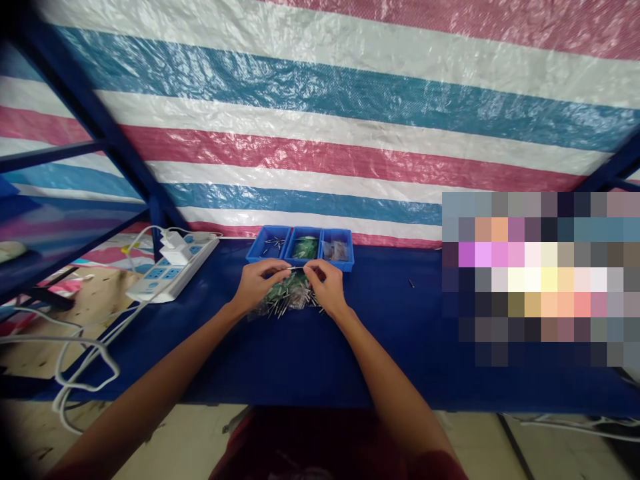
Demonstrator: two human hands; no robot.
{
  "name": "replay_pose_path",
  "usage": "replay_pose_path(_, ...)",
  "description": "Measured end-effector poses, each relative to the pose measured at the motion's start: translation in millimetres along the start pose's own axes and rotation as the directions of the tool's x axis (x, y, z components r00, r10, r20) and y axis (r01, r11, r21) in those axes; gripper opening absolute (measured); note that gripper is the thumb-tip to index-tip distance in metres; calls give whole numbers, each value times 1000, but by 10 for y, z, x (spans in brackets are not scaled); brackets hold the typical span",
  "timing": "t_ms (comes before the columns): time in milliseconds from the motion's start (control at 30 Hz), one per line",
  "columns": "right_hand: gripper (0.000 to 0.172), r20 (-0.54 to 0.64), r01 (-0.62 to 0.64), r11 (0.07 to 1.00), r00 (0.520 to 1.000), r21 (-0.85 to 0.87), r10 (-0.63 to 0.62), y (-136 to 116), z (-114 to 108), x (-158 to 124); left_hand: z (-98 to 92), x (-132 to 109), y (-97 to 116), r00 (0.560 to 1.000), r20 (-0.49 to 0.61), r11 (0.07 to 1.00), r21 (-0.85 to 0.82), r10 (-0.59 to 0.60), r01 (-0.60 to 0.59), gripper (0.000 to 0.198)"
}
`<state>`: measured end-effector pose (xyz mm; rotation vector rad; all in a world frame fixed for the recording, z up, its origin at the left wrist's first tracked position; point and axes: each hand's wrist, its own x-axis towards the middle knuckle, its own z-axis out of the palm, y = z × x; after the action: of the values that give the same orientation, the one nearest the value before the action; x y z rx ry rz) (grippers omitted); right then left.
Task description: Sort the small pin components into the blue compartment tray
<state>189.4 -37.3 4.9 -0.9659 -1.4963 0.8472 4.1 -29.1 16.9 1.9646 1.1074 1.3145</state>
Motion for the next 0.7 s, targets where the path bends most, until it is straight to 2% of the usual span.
replay_pose_path(133, 24, 33, 3, 1000, 999, -21, -2, 22, 12, 6, -9, -2, -21, 998, 24, 995, 88, 51, -53, 27)
replay_pose_path(267, 22, 46, 22, 999, 999, -35, -21, 29, 41, 2, -7, -2, 1, 998, 49, 990, 133, 51, -57, 33)
replay_pose_path(567, 15, 14, 43, 998, 999, -56, -42, 46, 59, -1, 4, 7, 23, 997, 64, 999, 10, -34, 33, 36)
replay_pose_path(700, 15, 21, 44, 996, 999, -77, -43, 64, 56, -1, 26, -6, -17, 1000, 16, 999, 40, 22, -23, 29)
